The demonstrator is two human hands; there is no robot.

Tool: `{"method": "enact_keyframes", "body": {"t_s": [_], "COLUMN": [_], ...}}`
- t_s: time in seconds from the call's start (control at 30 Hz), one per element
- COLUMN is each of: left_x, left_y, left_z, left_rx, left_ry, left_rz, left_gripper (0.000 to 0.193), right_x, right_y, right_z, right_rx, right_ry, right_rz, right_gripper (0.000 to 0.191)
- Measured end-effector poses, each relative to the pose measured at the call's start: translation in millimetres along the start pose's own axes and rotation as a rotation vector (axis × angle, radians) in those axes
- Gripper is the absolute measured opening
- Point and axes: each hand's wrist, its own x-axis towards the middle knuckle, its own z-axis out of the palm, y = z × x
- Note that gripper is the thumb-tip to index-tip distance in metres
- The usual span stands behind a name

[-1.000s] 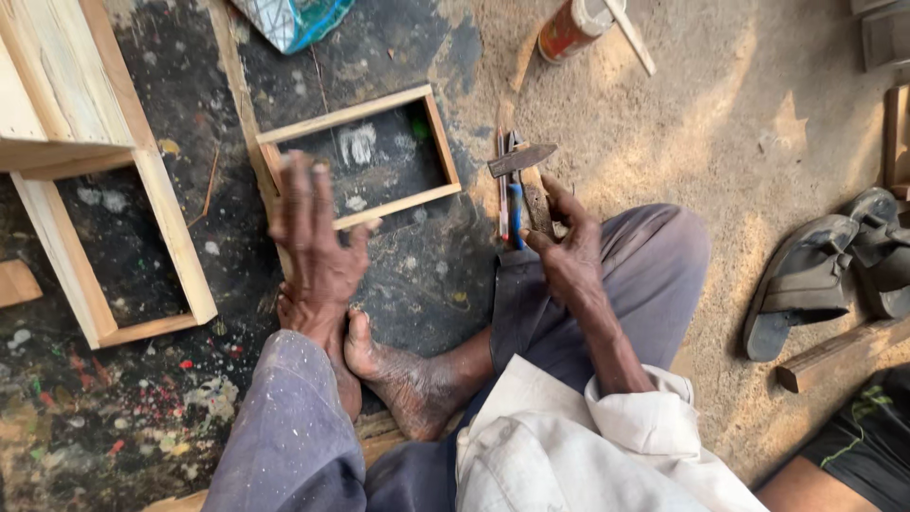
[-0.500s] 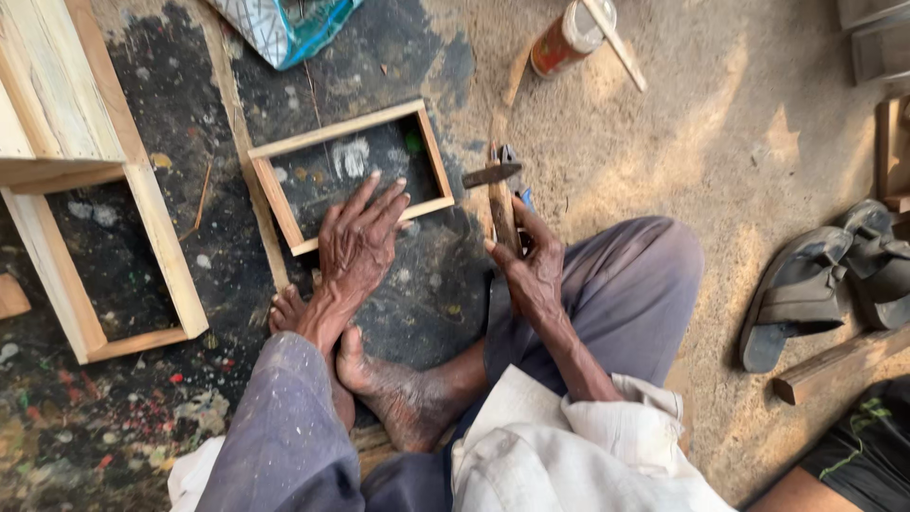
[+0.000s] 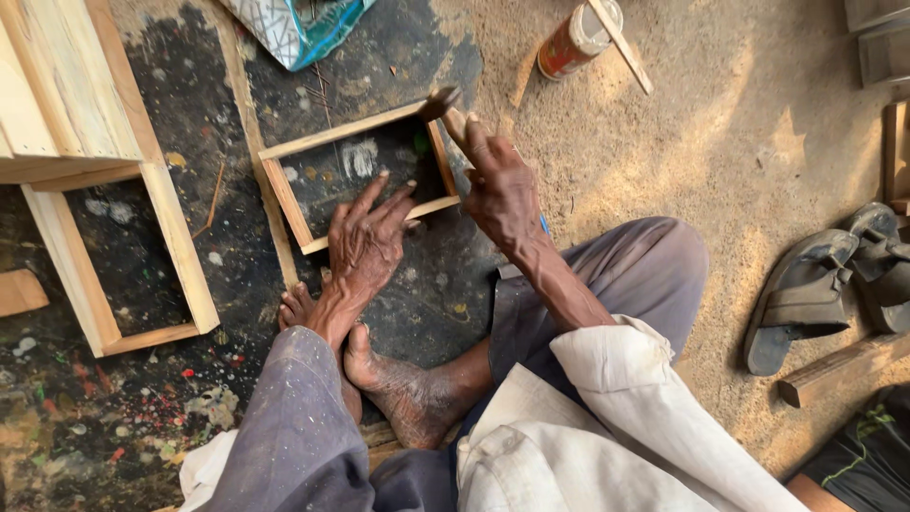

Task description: The person sits on the workshop floor and assembles small rectangular wooden frames, hammering nails into the joints with a hammer. They position wooden slats, drive nails, and fit completed frames together, placing finished frames beside a larger wooden box structure.

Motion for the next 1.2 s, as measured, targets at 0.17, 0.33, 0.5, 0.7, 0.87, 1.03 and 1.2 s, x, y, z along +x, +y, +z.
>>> {"method": "enact_keyframes", "body": {"t_s": [0.17, 0.33, 0.5, 0.7, 0.87, 1.03, 1.2], "left_x": [3.5, 4.6, 9.2, 4.9, 14.9, 21.3, 15.6], "left_y": [2.4, -0.6, -1.3, 10.7, 1.6, -5.6, -3.3], "left_z": [-5.2, -3.3, -2.0, 6.3, -0.4, -3.1, -6.0], "left_rx": [-0.01, -0.001, 0.015, 0.02, 0.021, 0.145, -0.041], "left_ry": [0.023, 0.015, -0.021, 0.074, 0.138, 0.143, 0.146], "left_rz": [0.013, 0.022, 0.026, 0.147, 0.028, -0.074, -0.101], "left_gripper": [0.033, 0.031, 0.027, 0.048, 0.065, 0.07, 0.074], "right_x": [7.8, 12.3, 16.6, 1.8, 13.6, 38.2, 62.4], "right_y": [-4.2, -9.3, -10.0, -19.5, -44.2, -77.8, -108.1], "right_z": [-4.0, -2.1, -5.2, -5.6, 7.7, 23.8, 38.7], "right_rx": [0.144, 0.066, -0.027, 0.197, 0.223, 0.268, 0.185], "right_ry": [0.246, 0.002, -0.165, 0.005, -0.075, -0.078, -0.184], "right_rz": [-0.152, -0.076, 0.063, -0.113, -0.252, -0.416, -0.463], "right_gripper": [0.067, 0.068, 0.055, 0.072, 0.075, 0.078, 0.078]}}
